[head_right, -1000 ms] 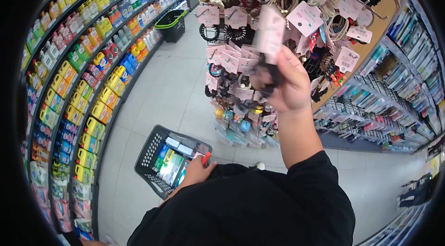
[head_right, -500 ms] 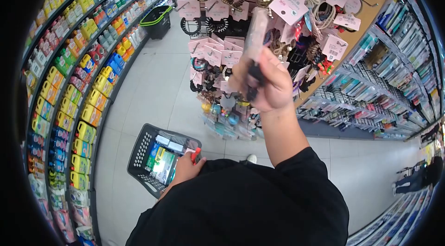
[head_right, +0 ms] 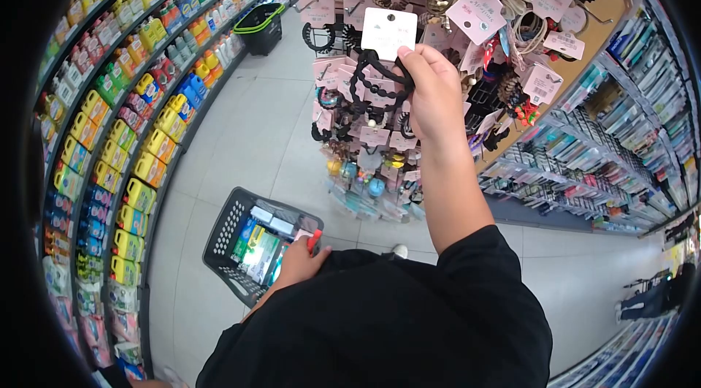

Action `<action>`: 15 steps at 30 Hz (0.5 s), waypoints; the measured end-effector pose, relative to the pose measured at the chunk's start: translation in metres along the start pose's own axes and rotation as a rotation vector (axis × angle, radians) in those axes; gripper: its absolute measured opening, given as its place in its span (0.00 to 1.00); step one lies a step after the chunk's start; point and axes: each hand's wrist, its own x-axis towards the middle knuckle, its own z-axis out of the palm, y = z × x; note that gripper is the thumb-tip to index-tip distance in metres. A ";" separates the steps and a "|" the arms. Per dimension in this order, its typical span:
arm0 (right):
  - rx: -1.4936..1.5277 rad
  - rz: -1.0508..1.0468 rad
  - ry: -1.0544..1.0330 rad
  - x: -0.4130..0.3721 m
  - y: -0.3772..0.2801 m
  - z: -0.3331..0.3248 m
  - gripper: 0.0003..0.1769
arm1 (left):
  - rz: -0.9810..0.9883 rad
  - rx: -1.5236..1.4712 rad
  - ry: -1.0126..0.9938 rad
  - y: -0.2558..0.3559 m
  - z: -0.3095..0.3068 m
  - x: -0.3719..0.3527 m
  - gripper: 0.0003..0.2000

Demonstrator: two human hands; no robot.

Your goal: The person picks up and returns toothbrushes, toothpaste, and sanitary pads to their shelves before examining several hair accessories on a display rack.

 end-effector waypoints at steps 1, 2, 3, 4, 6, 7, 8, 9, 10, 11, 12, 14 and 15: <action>-0.005 -0.003 -0.014 0.003 0.001 -0.002 0.07 | 0.009 0.001 0.011 0.000 0.001 -0.001 0.28; -0.011 -0.008 -0.028 0.006 0.004 -0.004 0.07 | 0.003 -0.002 0.002 0.000 0.000 -0.001 0.28; -0.017 -0.012 -0.042 0.008 0.006 -0.006 0.07 | -0.003 -0.005 -0.006 0.001 0.000 -0.001 0.28; -0.021 -0.009 -0.031 0.008 0.006 -0.006 0.07 | -0.009 -0.008 -0.014 0.002 -0.001 0.000 0.28; -0.030 -0.003 -0.012 0.009 0.007 -0.003 0.07 | -0.012 -0.002 -0.013 0.002 -0.001 0.001 0.28; -0.063 -0.012 0.000 0.011 0.008 -0.002 0.07 | -0.014 0.001 -0.013 0.002 -0.001 0.001 0.28; -0.097 -0.021 0.013 0.014 0.011 -0.003 0.07 | -0.013 -0.005 -0.010 0.002 -0.001 0.000 0.28; -0.132 -0.030 0.027 0.017 0.014 -0.003 0.07 | -0.012 -0.011 -0.008 0.003 -0.001 0.000 0.27; -0.214 -0.028 0.036 0.020 0.015 -0.006 0.08 | -0.011 -0.017 -0.009 0.003 -0.001 0.000 0.27; -0.297 -0.025 0.046 0.025 0.017 -0.009 0.09 | -0.013 -0.018 -0.012 0.004 -0.002 -0.001 0.27; -0.380 -0.020 0.055 0.026 0.018 -0.011 0.09 | -0.016 -0.020 -0.015 0.006 -0.003 -0.001 0.27; -0.582 -0.190 0.188 0.025 0.023 -0.008 0.11 | -0.019 -0.017 -0.017 0.007 -0.004 -0.001 0.27; -0.682 -0.277 0.253 0.023 0.026 -0.006 0.12 | -0.018 -0.012 -0.016 0.006 -0.004 -0.002 0.27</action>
